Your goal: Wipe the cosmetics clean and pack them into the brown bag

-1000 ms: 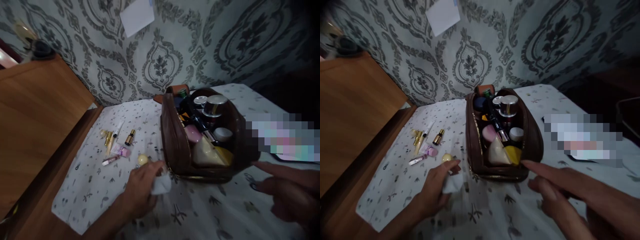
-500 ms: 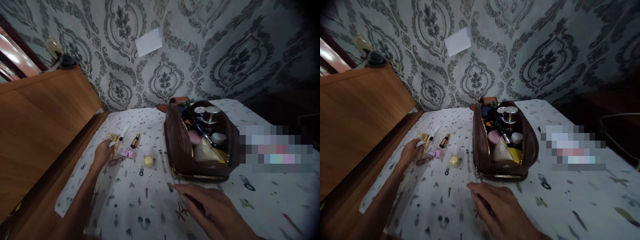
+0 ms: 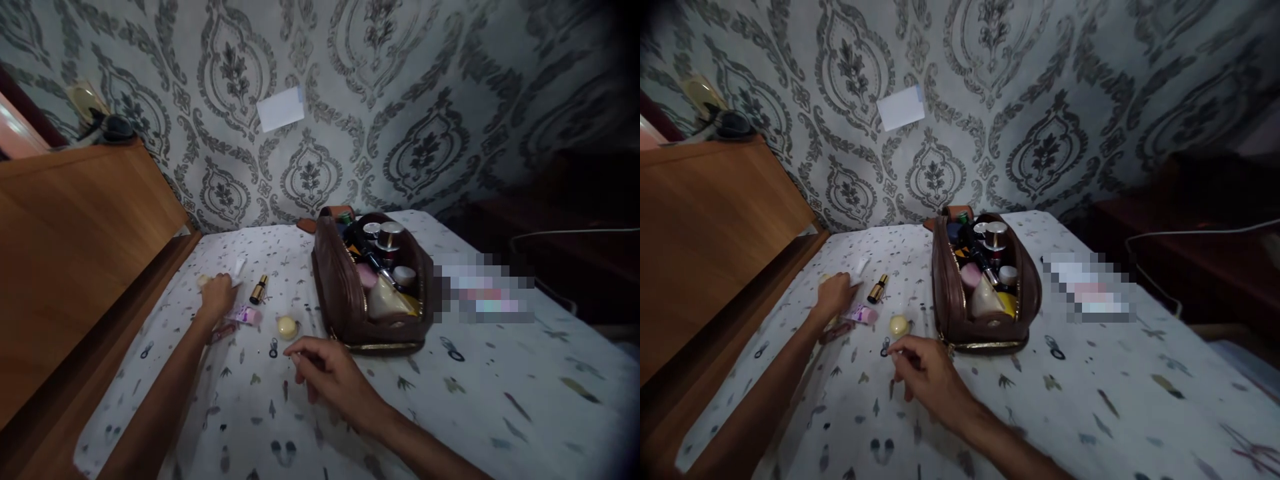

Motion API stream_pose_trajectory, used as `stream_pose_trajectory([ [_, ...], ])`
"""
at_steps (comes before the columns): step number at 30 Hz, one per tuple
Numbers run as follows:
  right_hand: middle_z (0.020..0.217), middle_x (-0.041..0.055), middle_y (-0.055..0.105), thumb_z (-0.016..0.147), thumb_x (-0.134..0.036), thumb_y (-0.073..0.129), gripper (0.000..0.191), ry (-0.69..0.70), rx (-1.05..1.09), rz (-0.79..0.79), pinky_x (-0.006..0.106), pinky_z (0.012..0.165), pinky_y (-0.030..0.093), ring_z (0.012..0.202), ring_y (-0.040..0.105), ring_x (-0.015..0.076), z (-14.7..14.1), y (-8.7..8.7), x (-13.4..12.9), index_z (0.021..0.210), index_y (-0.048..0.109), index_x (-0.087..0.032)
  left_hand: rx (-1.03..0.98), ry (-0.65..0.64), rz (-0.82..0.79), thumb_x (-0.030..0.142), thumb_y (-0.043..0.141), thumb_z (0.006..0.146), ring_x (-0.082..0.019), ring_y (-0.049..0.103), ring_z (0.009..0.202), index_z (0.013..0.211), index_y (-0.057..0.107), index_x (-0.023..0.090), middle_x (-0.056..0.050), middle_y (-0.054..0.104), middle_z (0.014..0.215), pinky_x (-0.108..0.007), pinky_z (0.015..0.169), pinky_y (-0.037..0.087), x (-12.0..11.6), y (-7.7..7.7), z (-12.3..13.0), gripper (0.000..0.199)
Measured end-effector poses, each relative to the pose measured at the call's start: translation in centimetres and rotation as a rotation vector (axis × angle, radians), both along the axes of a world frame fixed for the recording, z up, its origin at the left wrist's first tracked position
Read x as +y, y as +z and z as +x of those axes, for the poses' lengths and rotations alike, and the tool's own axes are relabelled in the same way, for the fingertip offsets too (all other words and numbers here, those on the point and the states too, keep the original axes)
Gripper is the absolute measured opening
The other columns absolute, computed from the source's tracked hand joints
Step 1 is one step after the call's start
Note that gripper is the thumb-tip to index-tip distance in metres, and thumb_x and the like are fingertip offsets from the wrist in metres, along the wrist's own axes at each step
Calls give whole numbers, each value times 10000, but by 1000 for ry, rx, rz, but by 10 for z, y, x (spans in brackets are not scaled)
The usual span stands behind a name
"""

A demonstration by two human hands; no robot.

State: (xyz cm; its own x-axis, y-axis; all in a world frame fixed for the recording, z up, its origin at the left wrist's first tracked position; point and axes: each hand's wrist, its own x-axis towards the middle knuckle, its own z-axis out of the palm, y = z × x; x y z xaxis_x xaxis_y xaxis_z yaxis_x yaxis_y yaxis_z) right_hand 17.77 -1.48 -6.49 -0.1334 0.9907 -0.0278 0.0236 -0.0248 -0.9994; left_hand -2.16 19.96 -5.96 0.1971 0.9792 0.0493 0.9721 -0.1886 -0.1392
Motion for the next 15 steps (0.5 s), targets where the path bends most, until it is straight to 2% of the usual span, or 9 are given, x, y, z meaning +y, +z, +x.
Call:
stream_pose_trajectory([
  [4, 649, -21, 576, 849, -462, 571, 348, -15, 116, -64, 187, 443, 376, 443, 486, 61, -2, -5, 1, 922, 647, -130, -49, 35, -4, 313, 452, 886, -349, 661, 1026, 987, 666, 74, -243, 698, 1068, -390, 793, 498, -6, 11, -4, 335],
  [7, 653, -26, 582, 829, -511, 601, 401, -22, 194, -91, 180, 429, 356, 432, 497, 55, -2, -13, 1, 948, 643, -130, -125, 28, -12, 373, 410, 894, -347, 677, 976, 1053, 655, 68, -219, 718, 1022, -387, 760, 514, -23, 23, -9, 422],
  [9, 702, -18, 605, 813, -578, 607, 500, -29, 253, -90, 176, 421, 353, 434, 522, 55, -1, -21, 1, 1037, 630, -132, -222, -54, -28, 457, 414, 897, -269, 691, 933, 1114, 631, 109, -134, 732, 1049, -313, 774, 521, -45, 26, -12, 464],
  [12, 870, 19, 639, 787, -664, 610, 639, -30, 346, -88, 180, 426, 380, 462, 563, 54, -4, -33, 2, 1181, 587, -162, -556, -169, -19, 574, 489, 849, -244, 682, 689, 974, 650, 163, -53, 735, 821, -306, 611, 526, -94, 19, -11, 459],
  [13, 920, 27, 640, 782, -685, 608, 660, -34, 372, -85, 184, 434, 398, 470, 567, 52, -6, -35, 1, 1203, 578, -177, -606, -244, -18, 575, 516, 840, -233, 673, 643, 947, 654, 184, -35, 730, 797, -302, 572, 524, -112, 15, -9, 428],
  [15, 893, 20, 637, 785, -717, 586, 670, -20, 398, -74, 195, 453, 434, 474, 566, 59, -10, -37, -1, 1199, 586, -190, -652, -455, 23, 507, 585, 833, -230, 702, 721, 915, 649, 215, -29, 737, 849, -291, 616, 549, -144, 3, -3, 311],
])
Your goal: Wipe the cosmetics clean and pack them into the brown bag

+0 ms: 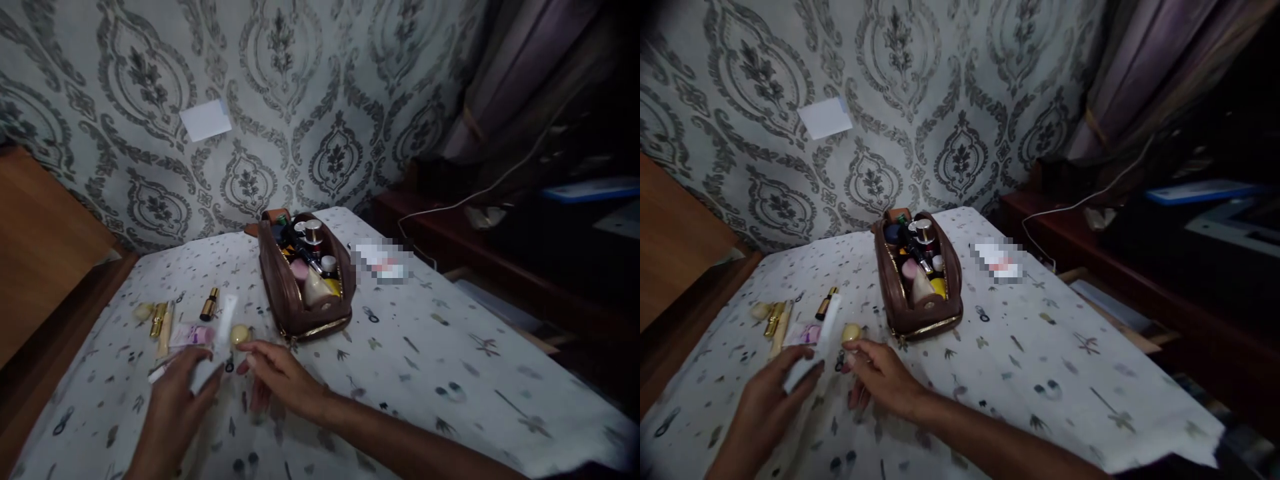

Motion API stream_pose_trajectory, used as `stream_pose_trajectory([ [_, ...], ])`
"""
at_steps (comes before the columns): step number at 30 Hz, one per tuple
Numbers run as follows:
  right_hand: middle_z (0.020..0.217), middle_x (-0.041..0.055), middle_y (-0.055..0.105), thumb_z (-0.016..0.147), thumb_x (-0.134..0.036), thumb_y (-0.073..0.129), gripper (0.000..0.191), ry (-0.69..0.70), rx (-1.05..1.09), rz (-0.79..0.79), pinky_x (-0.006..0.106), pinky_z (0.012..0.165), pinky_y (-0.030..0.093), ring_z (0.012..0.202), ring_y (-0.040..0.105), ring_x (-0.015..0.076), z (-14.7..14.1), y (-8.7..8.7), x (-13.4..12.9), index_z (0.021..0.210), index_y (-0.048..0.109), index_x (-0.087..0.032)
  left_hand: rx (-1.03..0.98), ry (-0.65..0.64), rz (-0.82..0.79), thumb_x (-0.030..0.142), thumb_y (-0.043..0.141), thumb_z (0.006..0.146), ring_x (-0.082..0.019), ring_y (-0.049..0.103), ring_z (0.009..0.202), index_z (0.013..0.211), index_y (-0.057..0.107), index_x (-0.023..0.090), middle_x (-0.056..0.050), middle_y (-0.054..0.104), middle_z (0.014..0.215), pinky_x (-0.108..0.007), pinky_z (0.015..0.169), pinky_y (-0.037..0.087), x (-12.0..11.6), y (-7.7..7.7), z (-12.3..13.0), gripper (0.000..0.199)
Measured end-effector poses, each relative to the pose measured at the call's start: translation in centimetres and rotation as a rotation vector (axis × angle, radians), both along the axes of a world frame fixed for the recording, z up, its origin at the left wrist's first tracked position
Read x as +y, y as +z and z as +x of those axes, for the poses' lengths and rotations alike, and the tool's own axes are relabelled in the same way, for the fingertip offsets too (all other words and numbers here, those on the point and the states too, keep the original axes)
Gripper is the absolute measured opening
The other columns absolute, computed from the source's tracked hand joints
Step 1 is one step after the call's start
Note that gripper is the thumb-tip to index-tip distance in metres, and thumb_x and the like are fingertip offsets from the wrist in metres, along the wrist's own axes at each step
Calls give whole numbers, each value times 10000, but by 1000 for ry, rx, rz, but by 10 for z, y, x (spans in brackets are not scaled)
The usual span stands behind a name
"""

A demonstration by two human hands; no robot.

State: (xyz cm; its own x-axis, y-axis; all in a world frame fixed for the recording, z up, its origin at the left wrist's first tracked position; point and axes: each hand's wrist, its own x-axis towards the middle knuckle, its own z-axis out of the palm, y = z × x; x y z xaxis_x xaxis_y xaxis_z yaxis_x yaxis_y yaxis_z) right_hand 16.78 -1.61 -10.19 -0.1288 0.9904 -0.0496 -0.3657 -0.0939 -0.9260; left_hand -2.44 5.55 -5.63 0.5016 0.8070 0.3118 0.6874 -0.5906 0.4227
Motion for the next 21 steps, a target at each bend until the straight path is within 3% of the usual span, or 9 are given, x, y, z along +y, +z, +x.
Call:
stream_pose_trajectory([
  [3, 680, -24, 585, 809, -726, 556, 642, 33, 7, 18, 209, 454, 457, 461, 548, 88, -6, 0, -6, 1145, 613, -182, 0, -182, 81, 368, 589, 870, -202, 718, 750, 951, 619, 237, -20, 719, 856, -264, 626, 564, -32, -15, 12, 157],
  [6, 631, -38, 566, 806, -719, 575, 618, 14, 36, 7, 208, 428, 444, 454, 535, 97, -9, 0, -11, 1117, 605, -186, 40, -256, 155, 306, 596, 881, -192, 715, 754, 1003, 578, 247, -15, 690, 858, -256, 620, 567, -44, -23, 20, 137],
  [11, 645, -41, 571, 775, -760, 573, 648, 5, 61, 38, 208, 415, 450, 443, 531, 93, -7, 3, -15, 1068, 578, -182, 50, -257, 213, 266, 595, 879, -196, 683, 819, 1091, 526, 242, -37, 645, 929, -267, 683, 566, -51, -19, 17, 224],
  [14, 618, -58, 532, 817, -744, 530, 616, 34, 14, 50, 183, 354, 383, 379, 468, 69, -5, 8, -18, 1041, 563, -171, -23, -210, 274, 250, 518, 898, -244, 617, 1017, 1213, 496, 201, -114, 582, 1094, -334, 832, 548, -58, -12, 21, 319],
  [17, 625, -61, 496, 882, -636, 527, 470, 121, -108, 131, 169, 353, 332, 393, 436, 55, -5, 15, -25, 930, 558, -169, -41, -145, 380, 249, 483, 917, -311, 465, 1256, 1342, 437, 159, -200, 429, 1350, -426, 967, 479, -62, -7, 33, 437],
  [19, 637, -48, 499, 925, -526, 510, 368, 177, -188, 228, 174, 425, 376, 471, 474, 67, -5, 17, -29, 827, 536, -172, -22, -141, 426, 254, 488, 924, -333, 398, 1320, 1381, 416, 147, -220, 359, 1431, -459, 1008, 440, -59, -4, 40, 475],
  [21, 663, -28, 527, 950, -424, 474, 306, 200, -271, 305, 197, 533, 432, 581, 521, 93, -5, 16, -31, 781, 513, -173, -18, -177, 418, 253, 476, 932, -318, 456, 1273, 1354, 454, 148, -207, 443, 1377, -442, 989, 450, -53, -1, 42, 435],
])
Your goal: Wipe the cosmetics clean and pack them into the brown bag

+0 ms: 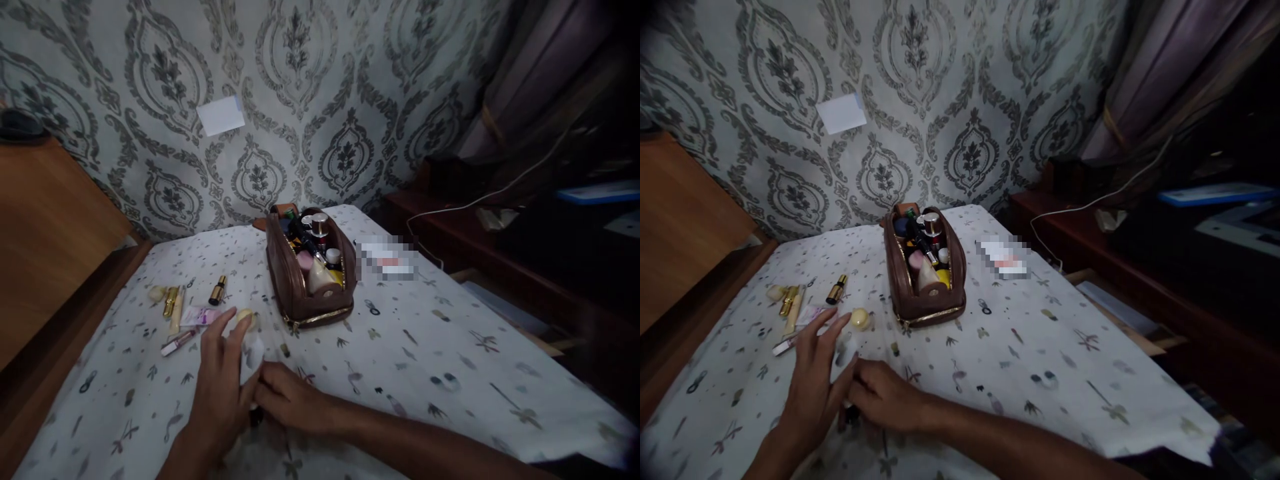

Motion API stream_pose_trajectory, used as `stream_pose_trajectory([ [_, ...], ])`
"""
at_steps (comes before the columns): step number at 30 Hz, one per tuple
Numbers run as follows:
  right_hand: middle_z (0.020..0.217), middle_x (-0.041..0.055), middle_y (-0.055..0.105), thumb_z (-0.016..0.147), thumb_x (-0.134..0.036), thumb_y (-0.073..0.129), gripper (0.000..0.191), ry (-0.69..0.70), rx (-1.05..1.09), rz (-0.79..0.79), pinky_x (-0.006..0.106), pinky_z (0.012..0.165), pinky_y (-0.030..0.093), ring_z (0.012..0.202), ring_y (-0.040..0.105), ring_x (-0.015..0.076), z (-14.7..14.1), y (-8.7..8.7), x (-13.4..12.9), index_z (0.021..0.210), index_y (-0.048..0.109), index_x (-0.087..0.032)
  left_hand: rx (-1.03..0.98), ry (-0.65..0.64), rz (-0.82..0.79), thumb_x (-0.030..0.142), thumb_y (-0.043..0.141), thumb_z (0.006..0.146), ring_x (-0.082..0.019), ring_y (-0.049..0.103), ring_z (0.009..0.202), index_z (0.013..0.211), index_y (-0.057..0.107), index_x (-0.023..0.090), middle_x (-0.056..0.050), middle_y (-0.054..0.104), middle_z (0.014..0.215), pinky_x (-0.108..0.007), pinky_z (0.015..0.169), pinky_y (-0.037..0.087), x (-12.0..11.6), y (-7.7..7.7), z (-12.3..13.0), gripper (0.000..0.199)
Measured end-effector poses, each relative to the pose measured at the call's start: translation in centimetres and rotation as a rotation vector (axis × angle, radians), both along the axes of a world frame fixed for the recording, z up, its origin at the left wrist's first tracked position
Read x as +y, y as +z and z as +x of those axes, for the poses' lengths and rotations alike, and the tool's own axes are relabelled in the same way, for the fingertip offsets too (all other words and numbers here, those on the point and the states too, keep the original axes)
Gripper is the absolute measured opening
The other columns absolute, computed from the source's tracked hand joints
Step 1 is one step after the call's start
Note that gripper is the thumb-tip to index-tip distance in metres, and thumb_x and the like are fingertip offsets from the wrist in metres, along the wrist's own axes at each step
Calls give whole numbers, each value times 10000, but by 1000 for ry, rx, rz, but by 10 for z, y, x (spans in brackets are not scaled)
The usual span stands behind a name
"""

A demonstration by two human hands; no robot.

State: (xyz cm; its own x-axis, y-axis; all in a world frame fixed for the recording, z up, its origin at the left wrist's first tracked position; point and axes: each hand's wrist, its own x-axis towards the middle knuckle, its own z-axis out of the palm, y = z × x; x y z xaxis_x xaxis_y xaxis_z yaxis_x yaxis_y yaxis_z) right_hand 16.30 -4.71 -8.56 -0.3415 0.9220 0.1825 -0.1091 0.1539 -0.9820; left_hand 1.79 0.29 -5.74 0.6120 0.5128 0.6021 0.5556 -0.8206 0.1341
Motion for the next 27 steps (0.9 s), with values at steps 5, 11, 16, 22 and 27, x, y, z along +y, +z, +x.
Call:
stream_pose_trajectory([
  [5, 702, -7, 581, 957, -331, 477, 240, 31, -244, 84, 234, 624, 432, 656, 529, 116, 3, -6, -1, 773, 488, -177, -111, -18, -266, 273, 492, 932, -209, 657, 777, 1083, 617, 188, -49, 695, 856, -294, 693, 501, 18, 14, -6, 213],
  [11, 686, -15, 569, 979, -400, 454, 305, 57, -251, 96, 228, 628, 415, 635, 531, 109, 7, -1, -1, 764, 469, -185, -488, 104, -944, 547, 508, 906, -139, 519, 557, 879, 673, 175, 24, 543, 569, -234, 548, 420, 17, 35, 5, 408],
  [16, 740, -7, 600, 974, -561, 410, 421, 34, -113, -5, 204, 488, 380, 483, 472, 69, 6, -1, 2, 895, 529, -165, -848, 79, -1253, 675, 480, 871, -136, 557, 595, 1046, 628, 201, 0, 637, 728, -223, 517, 442, 4, 22, 23, 527],
  [22, 636, -35, 524, 916, -619, 491, 458, -163, 22, -130, 222, 505, 434, 505, 518, 99, 3, -3, 6, 889, 555, -166, -671, 92, -1045, 599, 423, 942, -233, 576, 1193, 1256, 534, 200, -98, 628, 1270, -351, 1018, 440, -16, 3, 24, 520],
  [27, 878, 10, 635, 834, -534, 664, 410, -267, 236, -138, 225, 538, 468, 589, 547, 100, 3, -4, 13, 1047, 595, -191, -555, -10, -943, 455, 422, 985, -231, 490, 1301, 1314, 438, 204, -107, 555, 1344, -375, 1078, 391, -27, -7, 16, 414],
])
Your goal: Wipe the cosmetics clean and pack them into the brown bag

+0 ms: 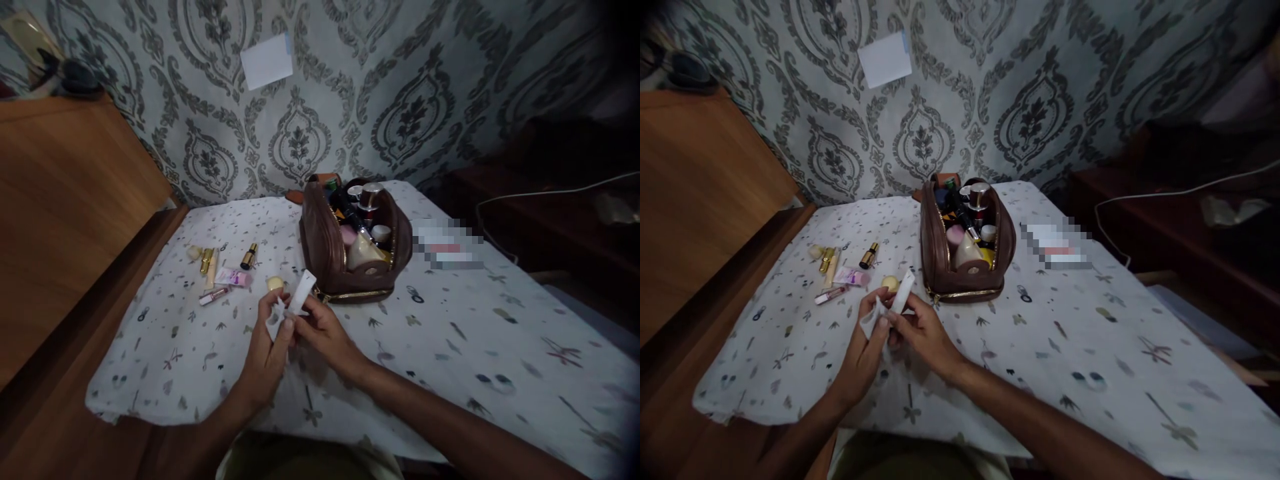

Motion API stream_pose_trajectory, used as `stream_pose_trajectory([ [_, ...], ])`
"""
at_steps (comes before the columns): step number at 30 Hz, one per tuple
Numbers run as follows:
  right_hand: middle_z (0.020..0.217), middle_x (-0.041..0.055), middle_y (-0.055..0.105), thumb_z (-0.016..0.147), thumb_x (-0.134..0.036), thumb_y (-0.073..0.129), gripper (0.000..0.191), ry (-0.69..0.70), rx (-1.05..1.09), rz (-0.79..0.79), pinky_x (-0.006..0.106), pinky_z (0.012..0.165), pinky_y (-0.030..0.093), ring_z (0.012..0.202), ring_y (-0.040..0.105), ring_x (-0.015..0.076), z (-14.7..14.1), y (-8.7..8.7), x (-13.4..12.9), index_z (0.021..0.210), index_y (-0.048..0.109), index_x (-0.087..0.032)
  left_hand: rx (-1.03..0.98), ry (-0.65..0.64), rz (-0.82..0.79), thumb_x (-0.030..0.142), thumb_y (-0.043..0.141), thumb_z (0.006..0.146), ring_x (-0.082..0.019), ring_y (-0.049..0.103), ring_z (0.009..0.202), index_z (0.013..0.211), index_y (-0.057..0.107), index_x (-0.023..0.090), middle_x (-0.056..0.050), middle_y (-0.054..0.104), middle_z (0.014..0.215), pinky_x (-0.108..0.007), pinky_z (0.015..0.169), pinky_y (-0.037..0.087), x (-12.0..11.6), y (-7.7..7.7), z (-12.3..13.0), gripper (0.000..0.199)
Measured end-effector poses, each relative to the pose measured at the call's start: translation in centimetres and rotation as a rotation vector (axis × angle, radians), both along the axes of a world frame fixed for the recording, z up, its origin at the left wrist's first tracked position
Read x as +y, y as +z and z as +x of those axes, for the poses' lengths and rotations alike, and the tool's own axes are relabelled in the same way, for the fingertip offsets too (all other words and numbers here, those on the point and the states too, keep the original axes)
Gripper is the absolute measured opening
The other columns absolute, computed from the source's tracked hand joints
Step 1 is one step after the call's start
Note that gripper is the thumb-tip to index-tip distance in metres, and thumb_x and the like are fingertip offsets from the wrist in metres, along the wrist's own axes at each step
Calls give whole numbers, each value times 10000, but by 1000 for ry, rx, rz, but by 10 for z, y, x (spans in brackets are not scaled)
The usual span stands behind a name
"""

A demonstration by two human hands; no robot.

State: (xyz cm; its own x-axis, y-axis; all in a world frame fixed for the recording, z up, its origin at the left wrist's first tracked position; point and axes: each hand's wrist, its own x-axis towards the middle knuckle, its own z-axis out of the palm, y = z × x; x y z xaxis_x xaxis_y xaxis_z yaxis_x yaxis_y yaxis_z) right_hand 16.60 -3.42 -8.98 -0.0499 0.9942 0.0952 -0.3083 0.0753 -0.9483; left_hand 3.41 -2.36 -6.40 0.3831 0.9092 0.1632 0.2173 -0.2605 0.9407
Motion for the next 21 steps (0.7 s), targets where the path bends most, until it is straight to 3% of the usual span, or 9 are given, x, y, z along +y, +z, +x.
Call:
stream_pose_trajectory([
  [4, 939, 16, 659, 810, -469, 707, 384, -95, 44, 10, 234, 593, 495, 683, 583, 126, 2, -2, 5, 1086, 613, -219, 27, -18, -34, 348, 528, 938, -237, 542, 1214, 1317, 393, 201, -111, 566, 1289, -392, 1044, 415, -2, -5, -5, 428],
  [9, 773, -3, 627, 803, -482, 712, 351, -16, -2, -50, 225, 501, 422, 553, 519, 103, 7, 0, 4, 980, 652, -184, -28, -88, -163, 307, 589, 885, -179, 621, 846, 1212, 457, 215, -33, 635, 1018, -301, 759, 509, 5, -3, -15, 365],
  [12, 717, -20, 582, 848, -517, 656, 400, -47, 21, -73, 230, 496, 418, 520, 502, 96, 11, 5, 4, 1058, 633, -178, -71, -152, -314, 365, 605, 883, -111, 510, 574, 1146, 493, 214, 33, 578, 776, -234, 547, 430, 9, 0, -23, 323],
  [17, 862, -9, 637, 795, -501, 722, 554, -107, 191, -87, 212, 477, 420, 517, 517, 76, 14, 12, 8, 1249, 544, -238, -253, -260, -618, 451, 709, 798, -71, 441, 451, 1100, 510, 201, 70, 520, 610, -190, 447, 342, 11, 3, -35, 440],
  [21, 729, -13, 640, 729, -466, 788, 379, -114, 214, -82, 197, 464, 412, 510, 529, 76, 15, 9, 11, 927, 648, -176, -302, -171, -758, 496, 762, 726, -94, 500, 415, 1094, 509, 192, 37, 574, 619, -163, 338, 269, 14, 0, -39, 541],
])
